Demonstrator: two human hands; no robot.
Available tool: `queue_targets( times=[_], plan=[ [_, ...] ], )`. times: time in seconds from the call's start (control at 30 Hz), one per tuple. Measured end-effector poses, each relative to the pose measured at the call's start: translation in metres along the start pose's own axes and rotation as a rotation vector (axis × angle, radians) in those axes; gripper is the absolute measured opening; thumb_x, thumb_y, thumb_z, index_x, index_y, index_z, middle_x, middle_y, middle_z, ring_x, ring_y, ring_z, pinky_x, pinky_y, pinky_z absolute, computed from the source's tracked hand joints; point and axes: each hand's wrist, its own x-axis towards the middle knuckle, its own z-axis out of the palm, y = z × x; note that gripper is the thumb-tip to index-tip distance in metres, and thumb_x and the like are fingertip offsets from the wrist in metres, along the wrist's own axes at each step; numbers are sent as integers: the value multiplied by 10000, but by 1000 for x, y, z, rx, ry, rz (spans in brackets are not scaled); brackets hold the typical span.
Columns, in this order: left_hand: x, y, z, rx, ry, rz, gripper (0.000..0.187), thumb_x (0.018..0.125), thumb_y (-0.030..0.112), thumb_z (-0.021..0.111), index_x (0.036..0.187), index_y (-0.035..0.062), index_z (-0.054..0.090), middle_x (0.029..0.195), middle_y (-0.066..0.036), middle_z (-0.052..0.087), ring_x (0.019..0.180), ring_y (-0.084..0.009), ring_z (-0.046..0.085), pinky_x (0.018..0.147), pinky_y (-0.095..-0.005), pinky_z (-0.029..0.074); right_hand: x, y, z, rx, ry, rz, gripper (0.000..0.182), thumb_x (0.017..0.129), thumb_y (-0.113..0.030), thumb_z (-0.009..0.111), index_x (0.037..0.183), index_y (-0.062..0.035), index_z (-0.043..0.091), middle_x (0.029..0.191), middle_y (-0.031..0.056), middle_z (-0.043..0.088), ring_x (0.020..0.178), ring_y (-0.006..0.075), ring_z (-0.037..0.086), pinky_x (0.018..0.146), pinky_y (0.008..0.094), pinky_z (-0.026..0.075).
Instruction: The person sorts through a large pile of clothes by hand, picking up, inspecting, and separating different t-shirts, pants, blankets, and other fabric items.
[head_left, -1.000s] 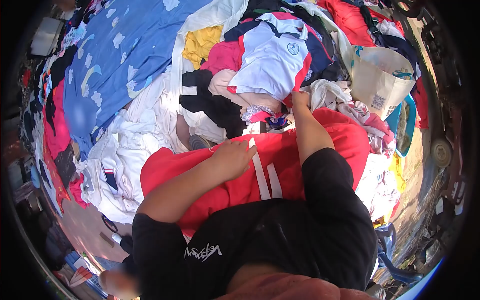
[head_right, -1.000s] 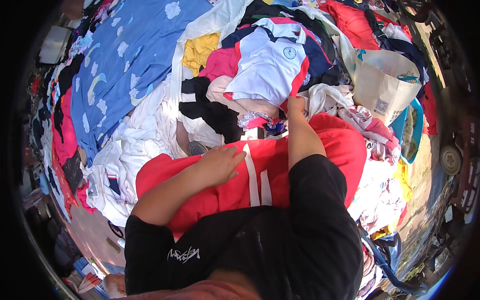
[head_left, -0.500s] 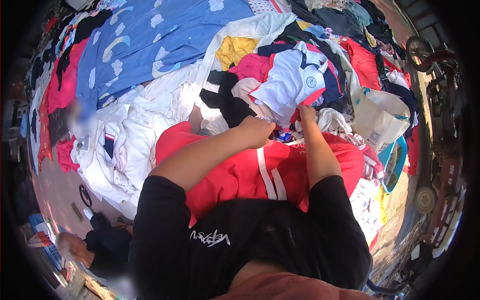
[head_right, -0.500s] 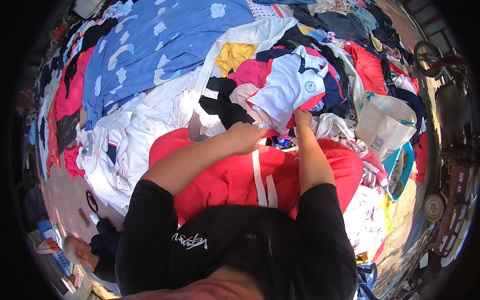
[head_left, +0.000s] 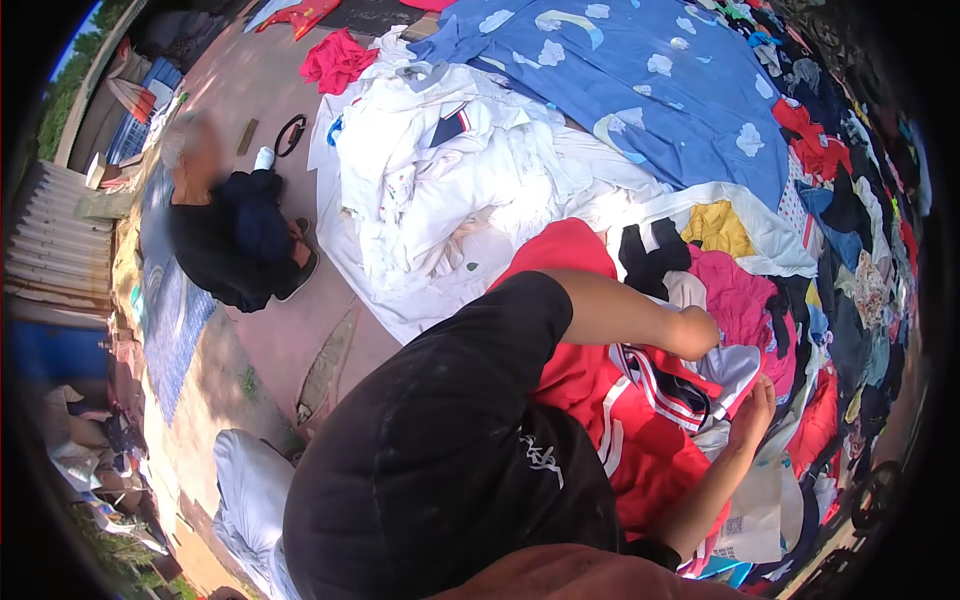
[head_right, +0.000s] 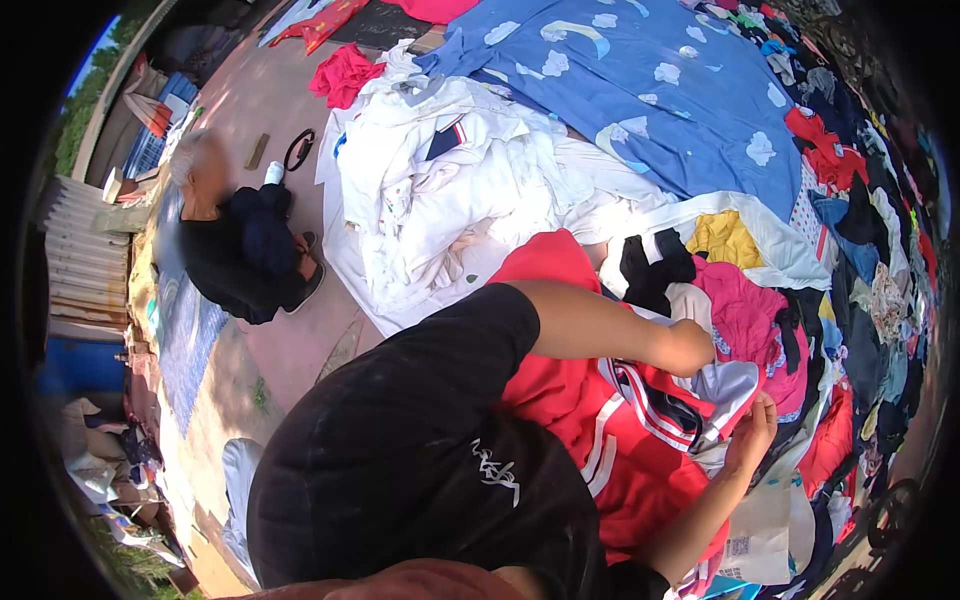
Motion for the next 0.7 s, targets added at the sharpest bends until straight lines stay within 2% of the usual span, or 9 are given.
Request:
queue_targets(
  times=[0.03,0.13,0.27,0.33,0.43,0.53,0.6,0.67,0.7],
  plan=[
    [-2,-10,-3,-21,47,-60,253,714,174,655,909,52,761,892,-159,734,853,-316,721,701,-454,569,16,23,-37,-21,-26,8,118,946,-113,620,1024,-24,626,862,6,629,737,83,562,679,238,466],
    [-16,-40,-36,-86,119,-302,254,719,172,643,910,52,759,928,-159,734,881,-315,718,726,-445,568,9,34,-25,127,348,214,117,947,-139,629,1044,-74,628,890,13,655,751,106,597,668,245,489],
    [-59,-92,-102,-250,533,-630,272,754,201,628,949,42,733,951,-182,718,923,-355,698,783,-464,559,24,27,-24,71,218,67,152,948,-171,644,1066,-78,621,924,24,667,770,123,614,683,257,501],
    [-96,-136,-142,-544,746,-780,334,813,236,652,955,-65,678,864,-242,709,749,-317,730,705,-415,565,33,24,-29,87,146,4,173,948,-187,651,1074,-73,616,938,33,668,776,128,616,688,261,502],
    [-182,-198,-185,-1062,1553,-570,197,922,107,588,1004,-66,634,828,-146,684,654,-228,707,558,-308,525,33,12,-24,84,172,-30,210,949,-200,656,1099,-65,598,962,47,669,790,132,619,711,260,499],
    [-269,-222,-213,-895,2016,-652,522,912,120,575,1387,-26,418,1136,-172,612,964,-201,644,708,-296,488,31,9,-30,89,186,-56,217,940,-201,669,1091,-62,598,963,46,670,789,130,617,711,261,496],
    [-276,-246,-189,-750,2017,-787,561,906,115,585,1415,-30,398,1118,-148,618,937,-181,626,737,-285,477,32,12,-31,119,214,-40,195,934,-192,673,1066,-62,610,943,46,672,780,125,614,694,258,487],
    [-253,-192,-173,-1012,1513,-664,500,907,137,584,1368,-22,472,1151,-110,615,1000,-192,620,821,-345,506,36,18,-27,122,215,-23,181,933,-186,671,1052,-62,614,912,37,665,765,128,611,685,263,486],
    [-233,-171,-163,-1052,1298,-632,368,896,125,616,1232,-25,598,1103,-106,646,981,-195,655,792,-331,516,37,21,-25,116,210,-9,176,933,-182,668,1050,-62,615,901,34,661,759,129,609,682,263,486]
  ],
)
